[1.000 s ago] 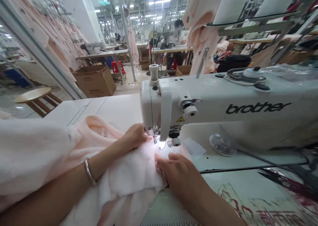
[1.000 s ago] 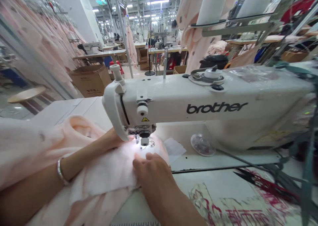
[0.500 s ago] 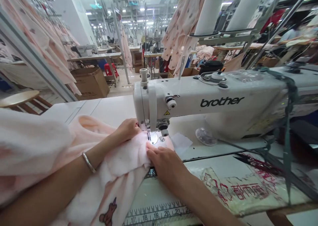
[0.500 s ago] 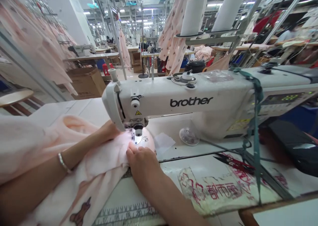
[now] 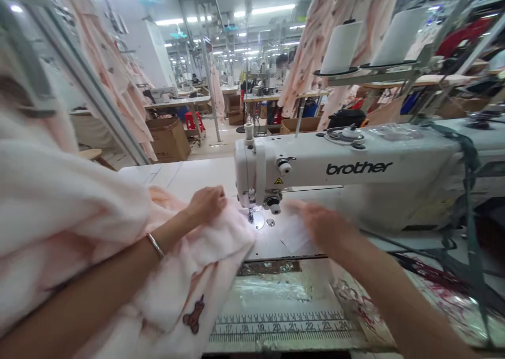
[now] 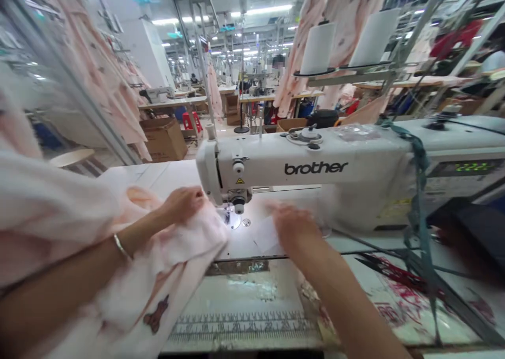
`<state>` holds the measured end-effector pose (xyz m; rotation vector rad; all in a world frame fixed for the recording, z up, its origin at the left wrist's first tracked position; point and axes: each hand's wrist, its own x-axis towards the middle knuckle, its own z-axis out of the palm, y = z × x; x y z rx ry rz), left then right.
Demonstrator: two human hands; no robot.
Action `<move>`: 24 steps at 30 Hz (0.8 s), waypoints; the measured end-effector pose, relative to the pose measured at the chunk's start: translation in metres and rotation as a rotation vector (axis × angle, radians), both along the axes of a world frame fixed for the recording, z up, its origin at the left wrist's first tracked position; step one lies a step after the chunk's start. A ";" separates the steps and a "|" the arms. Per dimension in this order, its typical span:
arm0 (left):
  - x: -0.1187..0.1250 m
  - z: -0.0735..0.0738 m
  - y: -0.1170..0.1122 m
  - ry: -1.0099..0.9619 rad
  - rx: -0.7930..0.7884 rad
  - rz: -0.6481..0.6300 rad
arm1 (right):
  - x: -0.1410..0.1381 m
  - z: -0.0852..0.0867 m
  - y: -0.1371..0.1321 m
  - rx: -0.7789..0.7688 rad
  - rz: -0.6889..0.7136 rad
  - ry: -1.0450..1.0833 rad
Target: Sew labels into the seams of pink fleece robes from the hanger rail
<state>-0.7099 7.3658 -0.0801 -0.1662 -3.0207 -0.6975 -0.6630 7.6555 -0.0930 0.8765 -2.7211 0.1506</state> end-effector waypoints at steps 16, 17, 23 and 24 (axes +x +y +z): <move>0.202 0.077 0.009 -0.187 0.501 -0.052 | 0.127 0.035 -0.097 -1.115 0.267 -0.853; 0.198 0.076 0.007 -0.195 0.500 -0.056 | 0.124 0.035 -0.094 -1.100 0.281 -0.903; 0.191 0.045 -0.023 0.096 0.183 0.016 | 0.063 0.007 -0.025 -0.414 -0.104 -0.049; 0.195 0.037 -0.028 0.176 0.120 0.058 | 0.047 -0.003 -0.006 -0.377 -0.143 0.039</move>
